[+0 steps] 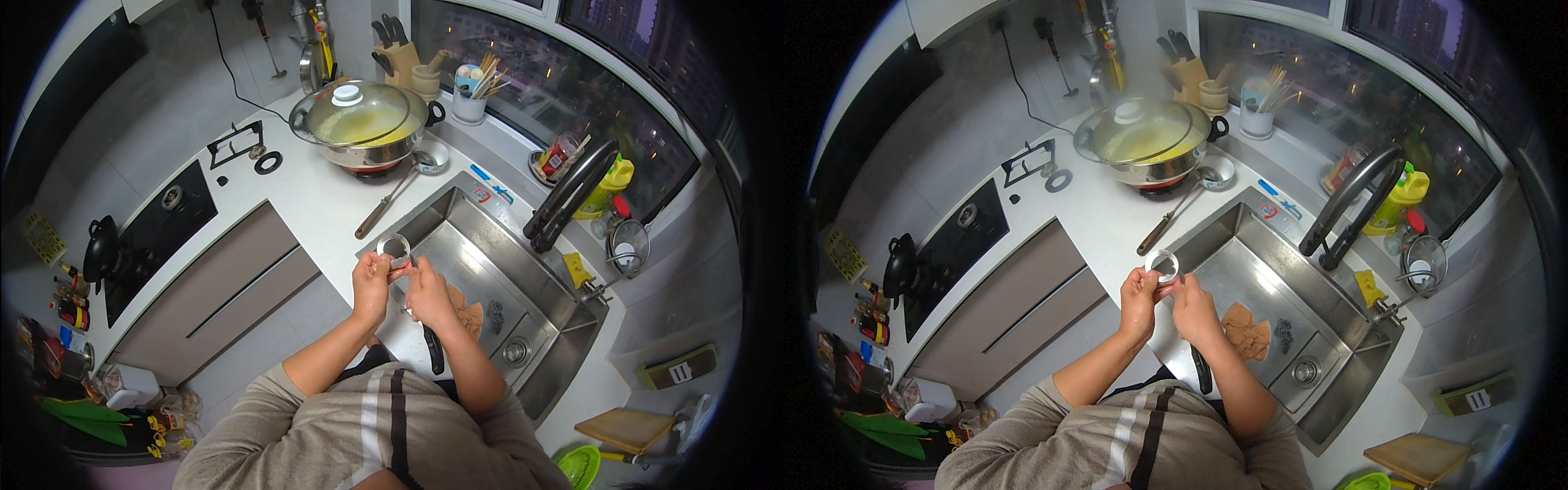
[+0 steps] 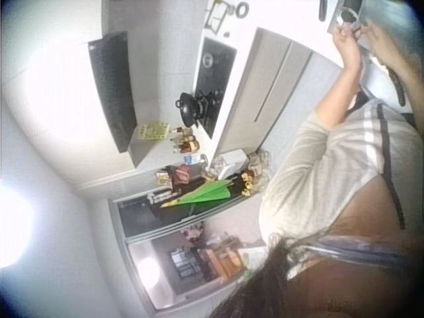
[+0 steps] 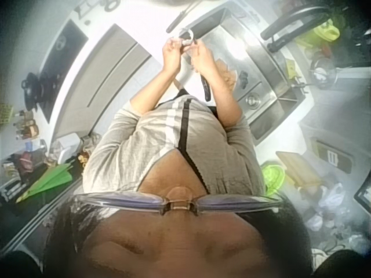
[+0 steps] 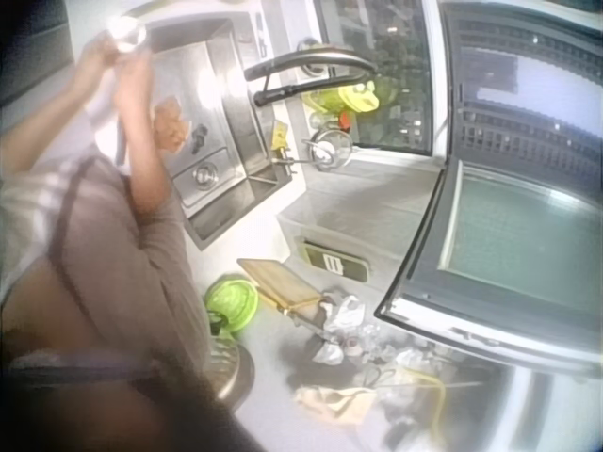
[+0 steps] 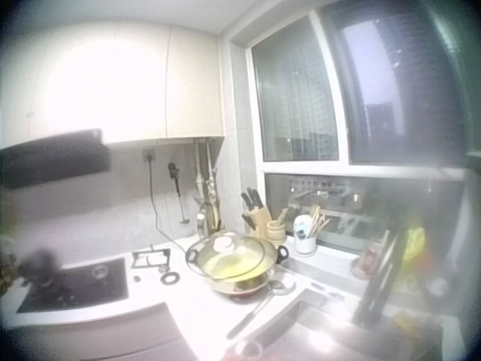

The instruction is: The person scrubs a small ring under running water in the kitchen sink, then uses a toothbrush to clean the ring's surface. The ring is rinsed again and held in the hands.

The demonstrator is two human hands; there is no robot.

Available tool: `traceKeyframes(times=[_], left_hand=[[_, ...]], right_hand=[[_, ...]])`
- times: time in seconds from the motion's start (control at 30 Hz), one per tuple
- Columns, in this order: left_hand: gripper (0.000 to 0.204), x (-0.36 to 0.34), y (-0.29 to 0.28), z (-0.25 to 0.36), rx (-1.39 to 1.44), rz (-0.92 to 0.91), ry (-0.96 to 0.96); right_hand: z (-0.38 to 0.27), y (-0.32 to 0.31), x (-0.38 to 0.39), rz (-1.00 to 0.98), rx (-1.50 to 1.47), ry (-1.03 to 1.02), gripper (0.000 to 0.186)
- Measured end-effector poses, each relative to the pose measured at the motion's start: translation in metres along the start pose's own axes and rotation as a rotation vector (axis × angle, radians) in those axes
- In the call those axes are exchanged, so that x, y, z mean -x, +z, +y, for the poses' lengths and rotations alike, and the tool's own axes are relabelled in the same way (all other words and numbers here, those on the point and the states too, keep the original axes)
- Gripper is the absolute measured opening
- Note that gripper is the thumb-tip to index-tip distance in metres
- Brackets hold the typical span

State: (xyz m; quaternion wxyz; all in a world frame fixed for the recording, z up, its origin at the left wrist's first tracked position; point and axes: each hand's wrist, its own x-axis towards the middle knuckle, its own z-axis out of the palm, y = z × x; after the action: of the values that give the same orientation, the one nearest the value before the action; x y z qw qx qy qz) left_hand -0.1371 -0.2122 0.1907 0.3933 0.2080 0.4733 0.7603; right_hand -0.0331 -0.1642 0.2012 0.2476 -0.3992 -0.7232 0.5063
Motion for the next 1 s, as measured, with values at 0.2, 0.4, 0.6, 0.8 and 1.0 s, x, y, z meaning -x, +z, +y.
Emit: traceKeyframes(times=[0.2, 0.4, 0.6, 0.8, 1.0], left_hand=[[0.013, 0.001, -0.001, 0.003, -0.043, 0.000, -0.024], [0.012, 0.001, -0.003, 0.000, -0.017, 0.004, -0.043], [0.012, 0.003, -0.001, 0.000, -0.010, 0.038, -0.068], [0.013, 0.003, -0.004, -0.002, -0.002, 0.037, -0.074], [0.012, 0.003, -0.003, -0.005, 0.015, 0.046, -0.066]], right_hand=[[-0.024, -0.012, 0.010, -0.113, -0.137, 0.107, 0.018], [-0.020, -0.011, 0.009, -0.136, -0.085, 0.138, 0.017], [-0.013, -0.001, 0.011, -0.087, -0.139, 0.127, 0.018], [-0.016, 0.000, 0.015, -0.090, -0.145, 0.122, 0.018], [-0.016, 0.002, 0.016, -0.089, -0.131, 0.145, 0.019]])
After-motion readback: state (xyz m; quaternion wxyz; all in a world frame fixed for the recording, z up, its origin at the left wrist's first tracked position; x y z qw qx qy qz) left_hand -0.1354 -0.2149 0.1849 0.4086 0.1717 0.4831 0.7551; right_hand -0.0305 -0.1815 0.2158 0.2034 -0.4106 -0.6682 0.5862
